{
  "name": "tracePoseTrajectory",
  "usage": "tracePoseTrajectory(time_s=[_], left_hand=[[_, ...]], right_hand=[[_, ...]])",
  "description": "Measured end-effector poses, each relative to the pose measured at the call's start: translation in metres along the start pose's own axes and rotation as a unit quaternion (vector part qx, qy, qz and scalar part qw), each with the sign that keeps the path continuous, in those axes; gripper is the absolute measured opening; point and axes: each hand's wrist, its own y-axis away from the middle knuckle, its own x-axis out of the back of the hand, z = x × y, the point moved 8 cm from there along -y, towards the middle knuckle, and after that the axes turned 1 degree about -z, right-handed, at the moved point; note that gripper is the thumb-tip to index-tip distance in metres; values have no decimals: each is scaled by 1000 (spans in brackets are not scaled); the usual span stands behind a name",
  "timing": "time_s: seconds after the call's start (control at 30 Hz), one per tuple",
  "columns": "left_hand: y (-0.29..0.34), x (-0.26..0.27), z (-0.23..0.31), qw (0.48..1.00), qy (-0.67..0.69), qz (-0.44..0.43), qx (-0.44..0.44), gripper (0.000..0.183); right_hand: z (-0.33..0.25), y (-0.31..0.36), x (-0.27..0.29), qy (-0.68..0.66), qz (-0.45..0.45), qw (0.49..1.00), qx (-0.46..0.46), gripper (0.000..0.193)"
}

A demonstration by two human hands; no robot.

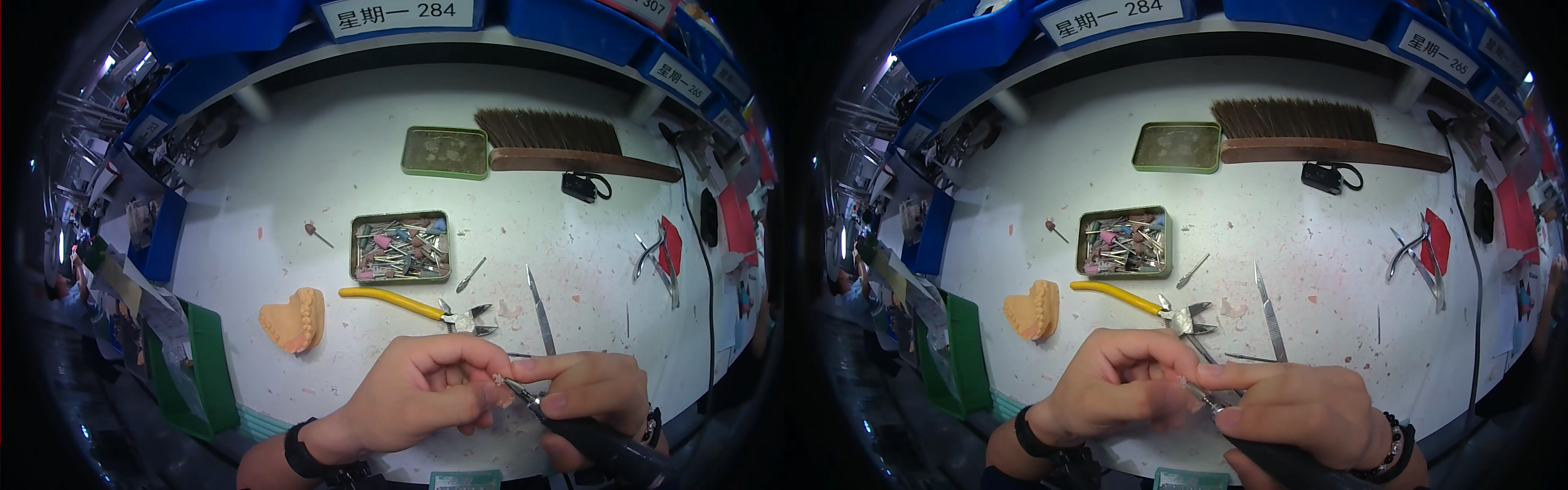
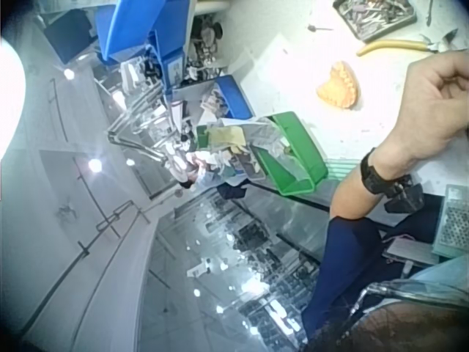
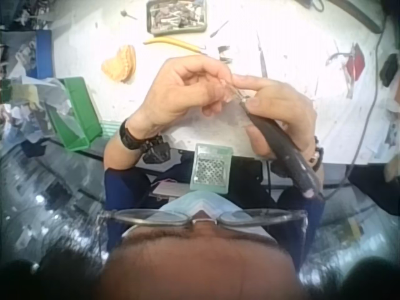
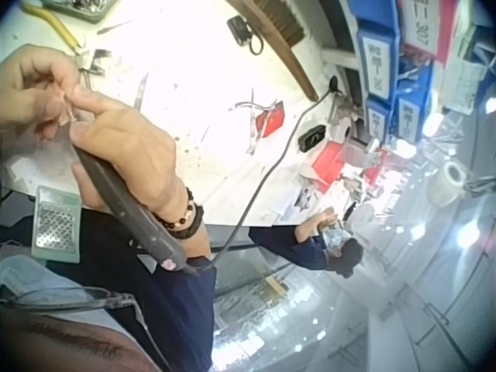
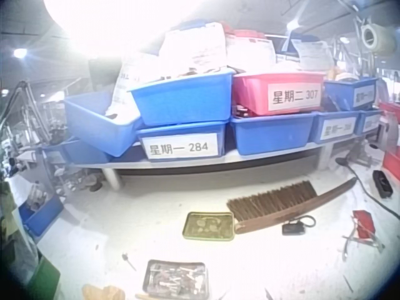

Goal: Grinding and shaping a dental prosthetic piece using a rotary tool and inspecting it against a dental cast.

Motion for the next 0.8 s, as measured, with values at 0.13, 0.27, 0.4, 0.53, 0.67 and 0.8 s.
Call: tracePoseTrajectory(time_s=[0.13,0.27,0.4,0.53,0.67,0.8], left_hand=[[0,1,-2,1000,11,-6,4,15],[1,0,-2,1000,24,-10,4,15],[1,0,-3,1000,19,-22,11,15],[1,-1,-4,999,15,-28,13,16],[-1,-1,-3,999,22,-33,21,18],[-1,-3,0,999,48,-16,13,23]], right_hand=[[-3,-2,-2,20,-24,999,4,29],[-1,-2,-1,-13,-8,1000,-12,29],[-6,-3,-3,7,-45,999,-14,29],[-4,2,-2,-25,1,999,-20,30],[-12,-4,-1,41,-46,998,4,30],[-4,-2,5,-12,19,1000,-9,29]])
